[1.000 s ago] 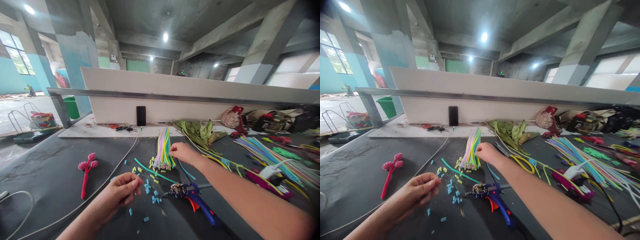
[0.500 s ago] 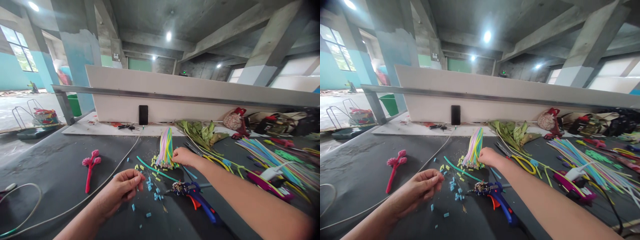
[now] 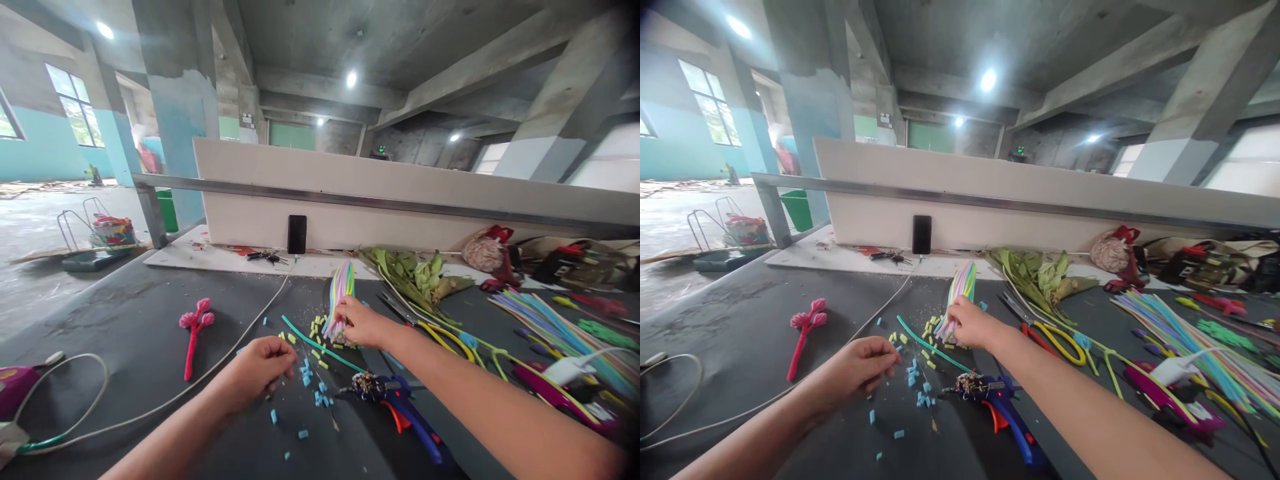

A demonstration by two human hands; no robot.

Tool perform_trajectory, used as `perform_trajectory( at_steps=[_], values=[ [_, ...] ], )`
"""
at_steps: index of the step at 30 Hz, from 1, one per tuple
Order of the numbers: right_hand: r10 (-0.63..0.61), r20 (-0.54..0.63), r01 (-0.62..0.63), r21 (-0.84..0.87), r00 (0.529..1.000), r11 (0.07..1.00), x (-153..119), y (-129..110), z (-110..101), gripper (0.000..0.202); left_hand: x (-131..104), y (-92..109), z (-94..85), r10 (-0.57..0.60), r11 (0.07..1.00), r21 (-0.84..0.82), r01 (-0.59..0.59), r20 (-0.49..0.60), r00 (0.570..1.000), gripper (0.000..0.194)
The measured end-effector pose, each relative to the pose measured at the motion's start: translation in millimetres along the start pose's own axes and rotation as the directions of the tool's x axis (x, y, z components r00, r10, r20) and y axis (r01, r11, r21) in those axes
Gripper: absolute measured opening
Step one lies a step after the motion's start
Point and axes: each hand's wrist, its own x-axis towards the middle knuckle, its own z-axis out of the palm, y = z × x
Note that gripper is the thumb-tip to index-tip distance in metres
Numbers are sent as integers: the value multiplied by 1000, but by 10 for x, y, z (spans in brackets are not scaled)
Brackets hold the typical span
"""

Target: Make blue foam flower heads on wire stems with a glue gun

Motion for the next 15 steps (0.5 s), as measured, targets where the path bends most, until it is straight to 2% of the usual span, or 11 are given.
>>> perform_trajectory(
  at_steps=[1, 2, 3, 6, 9, 12, 15],
  values=[
    [-13, -2, 13, -1, 1000, 1000, 1, 19, -1, 12, 79, 64, 27, 5, 981, 192, -2, -16, 1000, 24],
    [-25, -3, 25, -1, 1000, 1000, 2, 35, -2, 16, 177, 132, 65, 47, 915, 404, -20, -56, 997, 25],
    [-36, -4, 36, 0, 999, 999, 4, 48, -1, 19, 291, 198, 112, 64, 886, 464, -21, -77, 995, 22],
    [-63, -14, 63, 5, 998, 998, 14, 76, 12, 25, 672, 336, 299, 73, 822, 569, -3, -100, 992, 19],
    [-74, -24, 74, 12, 997, 997, 19, 101, 36, 26, 971, 367, 486, 43, 766, 643, 14, -73, 996, 21],
    [-78, -31, 79, 27, 996, 997, 16, 125, 62, 23, 1096, 357, 581, 19, 720, 694, 5, -27, 999, 33],
    [-90, -55, 93, 53, 994, 994, 25, 145, 85, 8, 1083, 366, 584, 15, 674, 738, -17, 9, 1000, 33]
  ],
)
